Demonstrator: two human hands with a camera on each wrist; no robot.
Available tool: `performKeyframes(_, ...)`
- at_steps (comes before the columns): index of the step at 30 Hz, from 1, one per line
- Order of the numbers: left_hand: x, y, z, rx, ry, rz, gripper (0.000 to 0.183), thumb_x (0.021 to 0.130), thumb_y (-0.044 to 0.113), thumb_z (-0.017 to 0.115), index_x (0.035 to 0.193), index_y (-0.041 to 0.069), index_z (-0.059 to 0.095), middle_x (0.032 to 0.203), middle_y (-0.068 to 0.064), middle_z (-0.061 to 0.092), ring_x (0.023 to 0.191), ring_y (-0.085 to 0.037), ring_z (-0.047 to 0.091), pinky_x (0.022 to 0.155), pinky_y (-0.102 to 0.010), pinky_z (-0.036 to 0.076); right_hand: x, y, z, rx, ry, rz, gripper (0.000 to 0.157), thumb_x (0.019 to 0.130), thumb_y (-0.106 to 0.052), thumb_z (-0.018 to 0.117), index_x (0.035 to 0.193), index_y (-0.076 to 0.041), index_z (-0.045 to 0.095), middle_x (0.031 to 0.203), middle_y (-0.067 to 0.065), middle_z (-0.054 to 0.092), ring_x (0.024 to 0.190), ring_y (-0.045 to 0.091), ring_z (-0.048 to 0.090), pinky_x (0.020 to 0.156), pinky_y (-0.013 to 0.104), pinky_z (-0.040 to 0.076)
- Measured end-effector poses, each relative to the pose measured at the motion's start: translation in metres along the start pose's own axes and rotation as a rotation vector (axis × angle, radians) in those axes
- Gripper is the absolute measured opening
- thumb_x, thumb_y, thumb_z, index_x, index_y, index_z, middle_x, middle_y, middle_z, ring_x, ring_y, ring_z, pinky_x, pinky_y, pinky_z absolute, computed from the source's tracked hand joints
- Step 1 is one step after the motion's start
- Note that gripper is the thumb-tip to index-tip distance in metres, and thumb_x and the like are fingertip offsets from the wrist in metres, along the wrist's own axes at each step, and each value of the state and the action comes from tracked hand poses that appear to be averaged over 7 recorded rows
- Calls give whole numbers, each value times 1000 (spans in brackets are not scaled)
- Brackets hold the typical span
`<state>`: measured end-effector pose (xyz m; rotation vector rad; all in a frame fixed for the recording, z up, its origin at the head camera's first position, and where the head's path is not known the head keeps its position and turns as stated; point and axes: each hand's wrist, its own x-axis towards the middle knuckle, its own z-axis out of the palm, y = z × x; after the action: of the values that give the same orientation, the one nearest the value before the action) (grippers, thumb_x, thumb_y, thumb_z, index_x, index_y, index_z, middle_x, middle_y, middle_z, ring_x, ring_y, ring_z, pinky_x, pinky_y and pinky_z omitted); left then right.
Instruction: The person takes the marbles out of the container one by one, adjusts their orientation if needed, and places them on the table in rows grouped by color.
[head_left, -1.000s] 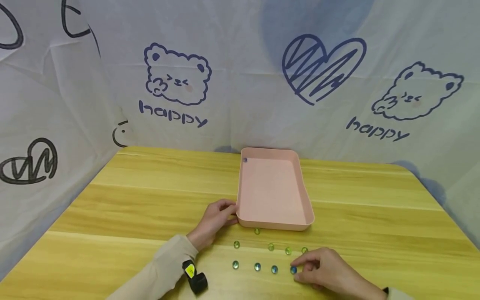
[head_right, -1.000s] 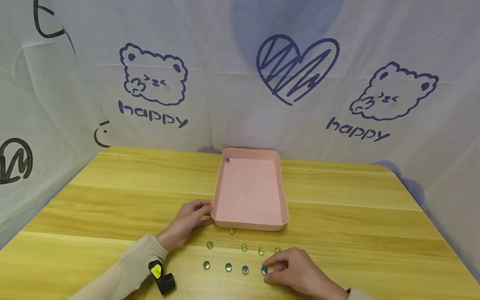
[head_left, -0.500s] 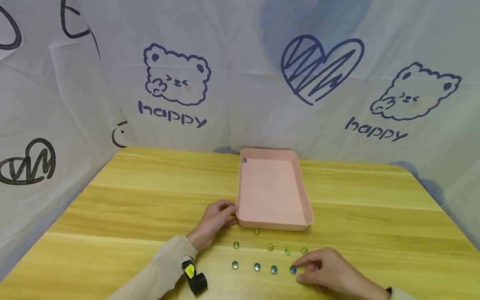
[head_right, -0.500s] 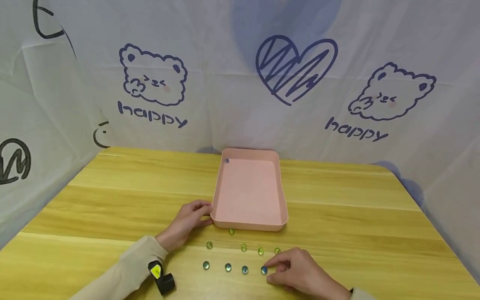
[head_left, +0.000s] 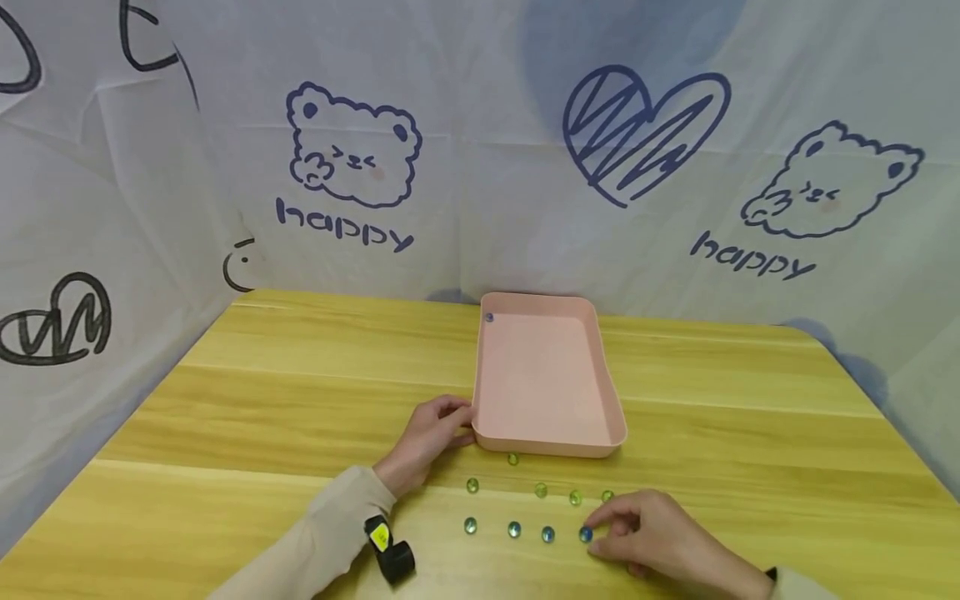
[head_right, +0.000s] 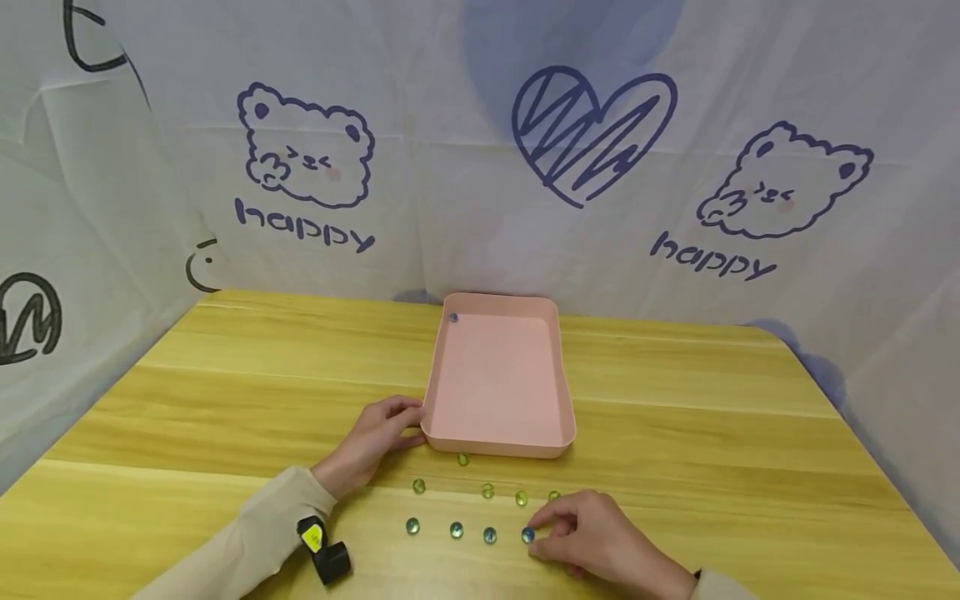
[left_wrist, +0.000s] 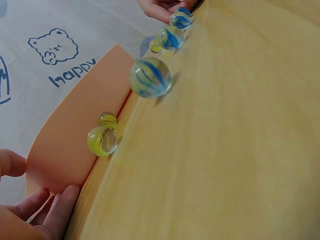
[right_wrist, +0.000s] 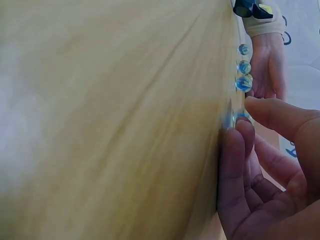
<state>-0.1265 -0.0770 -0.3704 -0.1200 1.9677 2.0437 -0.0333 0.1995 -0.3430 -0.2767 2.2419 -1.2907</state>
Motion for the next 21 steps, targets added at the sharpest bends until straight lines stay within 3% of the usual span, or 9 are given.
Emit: performKeyframes(21, 0, -3, 0, -2, -1, 16, 28, 90, 11, 53, 109, -9, 53, 107, -18, 52, 93, -23, 56, 78, -28, 53, 1, 4, 3, -44, -12, -53, 23, 75, -24, 73, 92, -9, 68, 63, 2, 56, 44, 7, 44, 37, 17, 39)
